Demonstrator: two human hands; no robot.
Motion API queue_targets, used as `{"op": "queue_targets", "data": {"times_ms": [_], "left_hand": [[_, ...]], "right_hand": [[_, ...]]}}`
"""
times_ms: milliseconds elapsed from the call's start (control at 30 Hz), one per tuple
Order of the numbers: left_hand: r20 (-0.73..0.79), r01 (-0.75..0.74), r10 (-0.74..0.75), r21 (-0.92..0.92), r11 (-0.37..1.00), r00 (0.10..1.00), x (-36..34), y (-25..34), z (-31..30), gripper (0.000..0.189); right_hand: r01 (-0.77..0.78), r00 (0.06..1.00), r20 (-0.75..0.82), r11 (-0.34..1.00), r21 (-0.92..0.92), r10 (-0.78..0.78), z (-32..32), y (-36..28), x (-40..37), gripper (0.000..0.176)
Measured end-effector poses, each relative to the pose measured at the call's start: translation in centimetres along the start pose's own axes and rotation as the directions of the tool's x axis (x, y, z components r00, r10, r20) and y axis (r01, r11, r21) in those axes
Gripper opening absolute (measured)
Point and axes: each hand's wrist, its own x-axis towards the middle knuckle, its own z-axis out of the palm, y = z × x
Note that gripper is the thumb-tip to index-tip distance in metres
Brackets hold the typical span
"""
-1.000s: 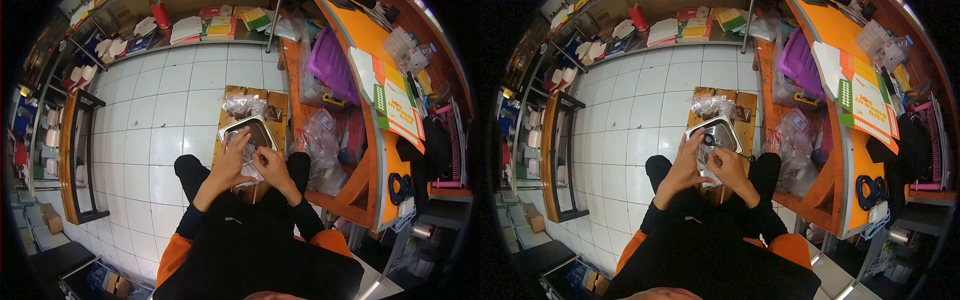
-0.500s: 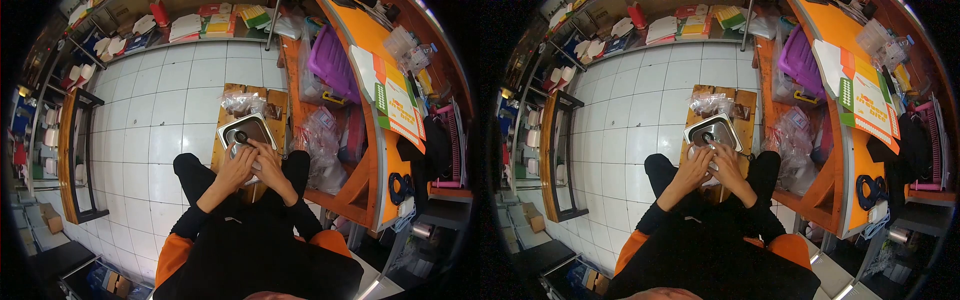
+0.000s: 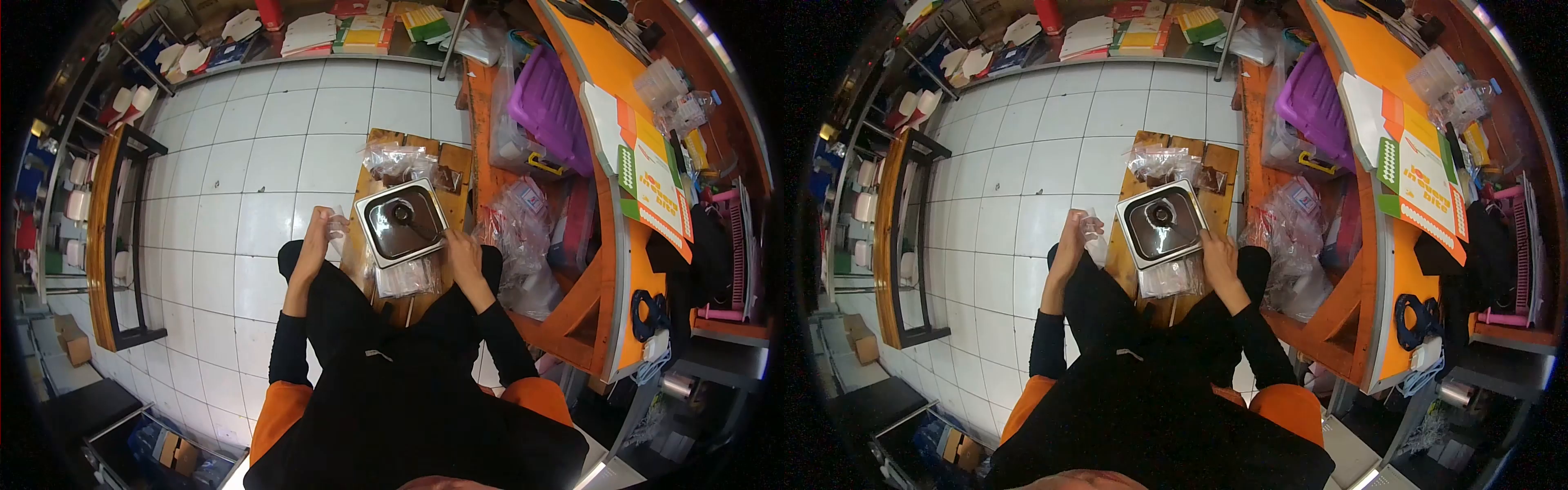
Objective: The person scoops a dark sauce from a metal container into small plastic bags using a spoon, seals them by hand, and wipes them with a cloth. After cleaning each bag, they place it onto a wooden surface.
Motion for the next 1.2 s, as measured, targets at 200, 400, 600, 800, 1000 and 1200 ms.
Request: {"op": "queue_targets", "data": {"times_ms": [200, 400, 600, 800, 1000, 1200], "left_hand": [[0.116, 0.05, -0.05, 0.006, 0.999, 0.992, -0.6, 0.6, -0.5, 0.034], [0.074, 0.089, -0.096, 0.09, 0.992, 0.993, -1.0, 1.3, -0.5, 0.038], [0.071, 0.068, -0.081, 0.17, 0.983, 0.994, -0.8, 1.8, -0.9, 0.058], [0.052, 0.21, -0.223, 0.182, 0.961, 0.974, 2.1, -2.8, -2.1, 0.054], [0.126, 0.423, -0.404, -0.273, 0.864, 0.906, 5.8, -6.7, -1.7, 0.061], [0.202, 0.412, -0.362, -0.344, 0.844, 0.91, 7.0, -7.2, -0.7, 0.065]], "right_hand": [[0.149, 0.977, -0.119, 0.967, -0.205, -0.176, -1.5, 0.4, 1.4, 0.015], [0.125, 0.992, 0.001, 0.976, 0.178, -0.127, -0.3, -0.7, 0.7, 0.008], [0.086, 0.96, -0.27, 0.996, 0.026, -0.076, -3.3, -0.8, -0.3, 0.012], [0.124, 0.96, -0.219, 0.966, -0.225, -0.174, -1.8, 1.0, 0.1, 0.016], [-0.016, 0.999, 0.042, 0.999, 0.051, 0.014, 0.4, -0.3, -0.1, 0.014], [-0.1, 0.993, -0.026, 0.931, 0.352, 0.116, 0.9, -1.2, -1.5, 0.012]]}}
